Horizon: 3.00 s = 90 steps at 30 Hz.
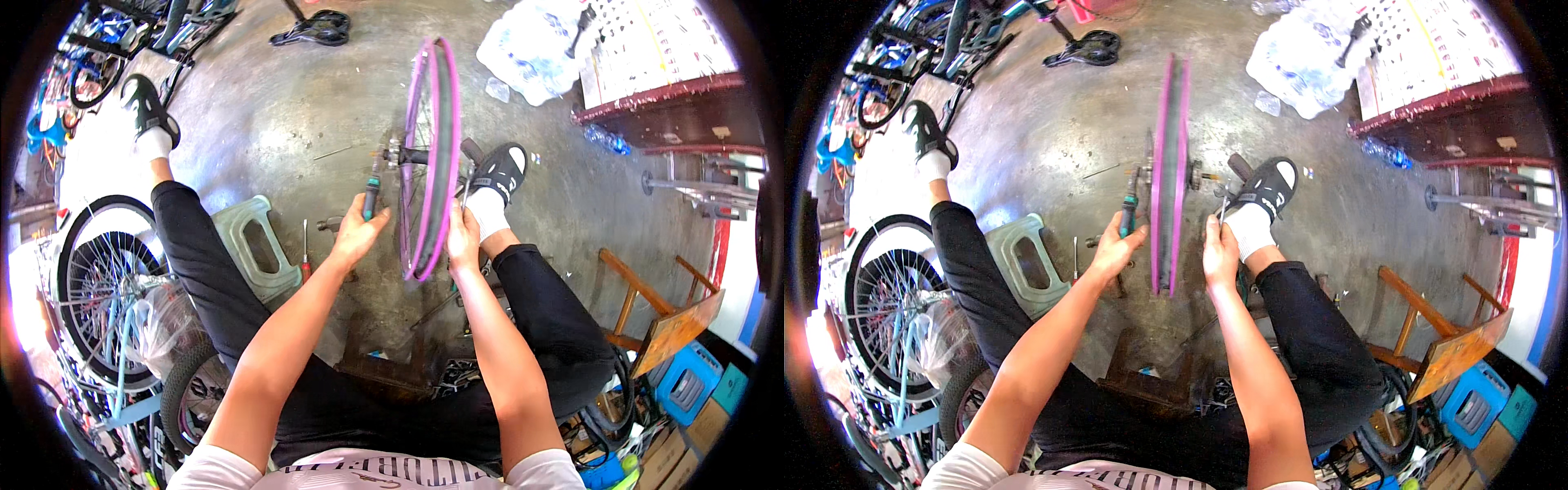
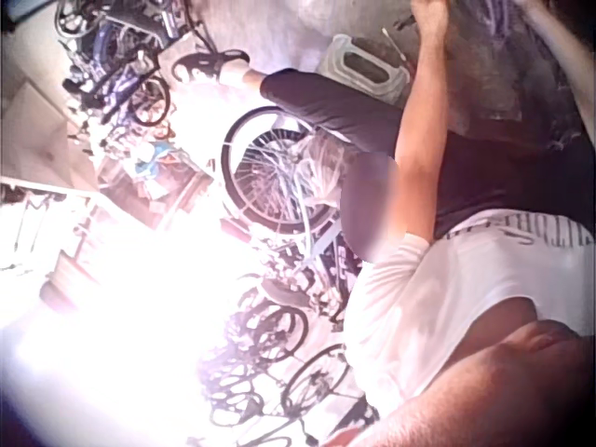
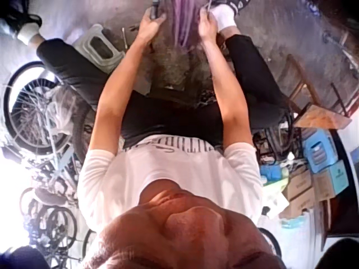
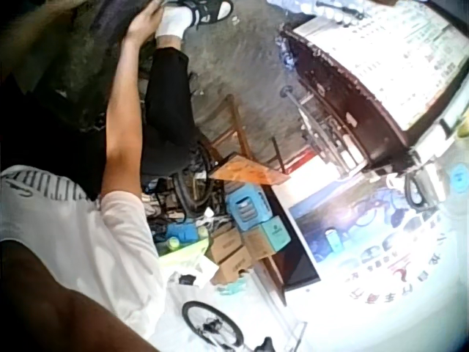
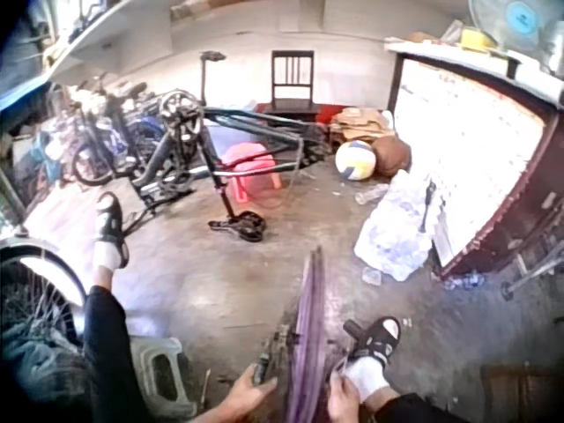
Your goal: The person uses a pair of pliers and a hammer to strike the axle of a bicycle wheel while sitting on the floor.
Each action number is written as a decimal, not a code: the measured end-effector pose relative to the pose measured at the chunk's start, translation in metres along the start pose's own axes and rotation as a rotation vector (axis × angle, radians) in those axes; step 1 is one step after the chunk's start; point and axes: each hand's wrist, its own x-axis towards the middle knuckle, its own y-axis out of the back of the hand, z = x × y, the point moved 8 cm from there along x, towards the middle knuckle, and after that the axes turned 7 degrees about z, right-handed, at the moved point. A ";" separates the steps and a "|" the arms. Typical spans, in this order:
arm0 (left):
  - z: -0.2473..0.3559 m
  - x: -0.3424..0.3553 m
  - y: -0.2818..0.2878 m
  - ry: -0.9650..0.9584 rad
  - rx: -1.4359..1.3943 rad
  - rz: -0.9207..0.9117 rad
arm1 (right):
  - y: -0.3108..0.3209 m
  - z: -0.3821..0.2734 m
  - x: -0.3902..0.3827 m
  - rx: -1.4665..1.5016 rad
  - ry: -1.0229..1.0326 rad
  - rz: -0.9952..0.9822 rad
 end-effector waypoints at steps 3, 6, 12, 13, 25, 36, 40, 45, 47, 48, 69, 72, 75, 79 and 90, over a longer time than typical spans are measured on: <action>-0.007 0.001 -0.001 0.058 -0.118 -0.018 | 0.002 0.008 0.002 -0.126 -0.015 -0.011; -0.019 0.003 0.004 0.092 -0.126 0.018 | -0.003 0.002 -0.004 -0.263 0.057 -0.003; -0.045 0.011 0.004 0.051 -0.283 -0.003 | -0.021 -0.012 -0.006 -0.377 0.166 -0.078; -0.044 0.009 0.002 0.069 -0.308 -0.013 | -0.023 -0.013 -0.003 -0.397 0.205 -0.078; -0.049 0.027 0.013 0.065 -0.186 -0.033 | -0.042 -0.011 0.027 -0.412 0.414 -0.035; -0.029 0.021 0.018 0.092 -0.273 -0.118 | -0.053 0.000 0.041 -0.441 0.475 -0.023; -0.014 0.019 0.017 0.047 -0.185 -0.018 | -0.057 -0.001 0.043 -0.440 0.503 -0.019; -0.006 0.011 0.014 0.087 -0.103 -0.055 | -0.062 -0.006 0.046 -0.462 0.493 -0.035; -0.007 0.014 0.014 0.070 -0.108 -0.063 | -0.060 -0.008 0.048 -0.476 0.529 -0.044; -0.005 0.014 0.013 0.062 -0.111 -0.068 | -0.058 -0.010 0.049 -0.477 0.565 -0.043; 0.022 -0.004 0.010 0.044 0.202 -0.131 | -0.034 0.042 0.049 -0.518 0.304 -0.226; 0.023 -0.016 0.027 0.064 0.189 -0.123 | -0.049 0.024 0.030 -0.439 0.260 -0.217; 0.030 -0.015 0.013 0.038 0.118 -0.180 | -0.029 0.049 0.051 -0.399 0.555 -0.217; 0.055 -0.026 0.014 0.066 0.169 -0.189 | -0.010 0.078 0.077 -0.441 0.539 -0.414; 0.054 -0.020 0.003 0.072 0.237 -0.169 | -0.017 0.024 0.050 -0.448 0.821 -0.104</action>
